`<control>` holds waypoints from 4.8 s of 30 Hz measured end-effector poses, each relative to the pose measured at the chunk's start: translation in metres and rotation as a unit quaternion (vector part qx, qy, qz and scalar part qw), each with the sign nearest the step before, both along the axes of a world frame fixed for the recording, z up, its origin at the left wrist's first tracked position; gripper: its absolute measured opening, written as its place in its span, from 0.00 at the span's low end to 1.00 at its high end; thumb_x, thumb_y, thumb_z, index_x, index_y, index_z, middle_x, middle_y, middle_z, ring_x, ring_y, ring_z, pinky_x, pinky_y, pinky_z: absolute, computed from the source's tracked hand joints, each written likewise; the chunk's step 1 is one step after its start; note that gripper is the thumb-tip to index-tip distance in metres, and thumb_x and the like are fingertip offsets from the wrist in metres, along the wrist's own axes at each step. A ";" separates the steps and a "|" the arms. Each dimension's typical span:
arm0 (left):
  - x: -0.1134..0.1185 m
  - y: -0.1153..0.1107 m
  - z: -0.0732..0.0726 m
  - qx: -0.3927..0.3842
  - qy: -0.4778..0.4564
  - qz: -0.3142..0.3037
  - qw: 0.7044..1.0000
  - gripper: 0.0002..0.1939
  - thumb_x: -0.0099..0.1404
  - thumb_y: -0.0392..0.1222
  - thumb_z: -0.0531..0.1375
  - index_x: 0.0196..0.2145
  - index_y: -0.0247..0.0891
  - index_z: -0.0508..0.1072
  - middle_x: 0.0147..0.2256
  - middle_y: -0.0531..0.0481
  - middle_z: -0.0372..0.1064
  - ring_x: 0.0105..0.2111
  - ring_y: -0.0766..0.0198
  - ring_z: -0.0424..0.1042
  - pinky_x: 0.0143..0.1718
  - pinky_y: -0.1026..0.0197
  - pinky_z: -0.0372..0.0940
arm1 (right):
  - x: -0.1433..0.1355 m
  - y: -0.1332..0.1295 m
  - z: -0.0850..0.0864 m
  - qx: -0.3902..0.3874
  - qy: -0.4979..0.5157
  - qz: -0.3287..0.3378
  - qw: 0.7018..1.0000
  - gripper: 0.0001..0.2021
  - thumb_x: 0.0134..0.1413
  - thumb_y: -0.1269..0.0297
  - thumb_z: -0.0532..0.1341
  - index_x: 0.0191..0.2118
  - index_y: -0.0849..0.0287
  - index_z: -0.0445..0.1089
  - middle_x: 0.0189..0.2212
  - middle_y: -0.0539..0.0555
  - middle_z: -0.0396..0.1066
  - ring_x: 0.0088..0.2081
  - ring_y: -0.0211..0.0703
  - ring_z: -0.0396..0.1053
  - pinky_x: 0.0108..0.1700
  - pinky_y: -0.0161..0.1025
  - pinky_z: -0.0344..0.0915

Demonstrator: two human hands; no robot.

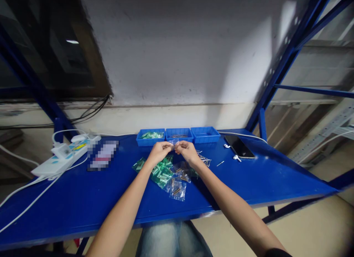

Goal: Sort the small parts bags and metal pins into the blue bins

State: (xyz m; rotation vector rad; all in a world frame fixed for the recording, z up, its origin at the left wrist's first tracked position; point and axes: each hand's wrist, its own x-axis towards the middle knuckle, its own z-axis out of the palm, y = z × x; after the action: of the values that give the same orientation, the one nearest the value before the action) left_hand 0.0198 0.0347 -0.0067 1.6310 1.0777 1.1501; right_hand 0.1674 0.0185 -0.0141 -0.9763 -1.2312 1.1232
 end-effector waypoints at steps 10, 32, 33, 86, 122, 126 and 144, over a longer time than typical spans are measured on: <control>-0.006 0.000 0.004 -0.079 -0.057 0.045 0.994 0.11 0.54 0.39 0.56 0.32 0.32 0.76 0.29 0.45 0.75 0.25 0.66 0.70 0.26 0.65 0.60 | 0.012 0.006 0.002 0.054 -0.009 -0.052 0.997 0.08 0.39 0.60 0.62 0.27 0.58 0.67 0.22 0.49 0.67 0.24 0.37 0.65 0.30 0.37 0.62; 0.004 -0.007 0.007 -0.048 -0.040 0.055 0.997 0.16 0.50 0.52 0.62 0.29 0.36 0.74 0.27 0.49 0.72 0.27 0.63 0.68 0.26 0.64 0.57 | 0.005 -0.002 0.004 0.059 -0.070 -0.014 0.996 0.11 0.41 0.66 0.58 0.35 0.59 0.70 0.26 0.50 0.71 0.28 0.39 0.67 0.32 0.36 0.63; 0.004 -0.008 0.007 -0.044 -0.041 0.056 0.997 0.16 0.50 0.52 0.62 0.29 0.36 0.73 0.26 0.49 0.72 0.27 0.62 0.68 0.27 0.64 0.57 | 0.005 -0.003 0.004 0.061 -0.077 -0.017 0.995 0.11 0.42 0.64 0.59 0.35 0.59 0.70 0.26 0.51 0.71 0.27 0.39 0.67 0.31 0.35 0.63; 0.004 -0.008 0.008 -0.078 -0.079 0.019 0.994 0.17 0.54 0.53 0.60 0.34 0.36 0.74 0.27 0.52 0.69 0.24 0.69 0.64 0.21 0.69 0.50 | 0.002 -0.012 0.006 0.267 -0.228 -0.105 0.930 0.10 0.46 0.73 0.54 0.29 0.57 0.71 0.45 0.56 0.65 0.51 0.47 0.62 0.53 0.45 0.58; 0.008 -0.028 0.006 0.078 0.348 -0.104 0.928 0.01 0.56 0.38 0.59 0.29 0.42 0.71 0.38 0.51 0.68 0.47 0.53 0.61 0.48 0.49 0.52 | 0.019 -0.006 0.021 0.104 -0.331 -0.130 0.929 0.14 0.58 0.59 0.53 0.38 0.59 0.72 0.24 0.51 0.70 0.25 0.39 0.65 0.30 0.35 0.57; 0.009 -0.021 0.009 0.081 0.245 -0.019 0.966 0.04 0.60 0.37 0.56 0.28 0.40 0.69 0.29 0.53 0.68 0.36 0.60 0.66 0.39 0.58 0.58 | 0.016 -0.006 0.022 0.048 -0.268 -0.111 0.956 0.15 0.57 0.55 0.53 0.34 0.59 0.72 0.20 0.48 0.66 0.21 0.37 0.60 0.25 0.34 0.53; 0.006 -0.023 0.005 0.095 0.085 0.021 0.992 0.08 0.65 0.43 0.52 0.34 0.40 0.70 0.36 0.46 0.72 0.40 0.58 0.70 0.43 0.58 0.63 | 0.010 -0.005 0.019 -0.056 0.078 -0.082 0.992 0.18 0.41 0.55 0.66 0.37 0.57 0.65 0.25 0.48 0.62 0.26 0.36 0.61 0.30 0.33 0.60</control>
State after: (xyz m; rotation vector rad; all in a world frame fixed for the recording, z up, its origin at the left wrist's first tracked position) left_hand 0.0259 0.0118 -0.0019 1.8909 1.1426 1.1863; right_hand 0.1770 0.0135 0.0053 -1.0339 -0.9536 1.1266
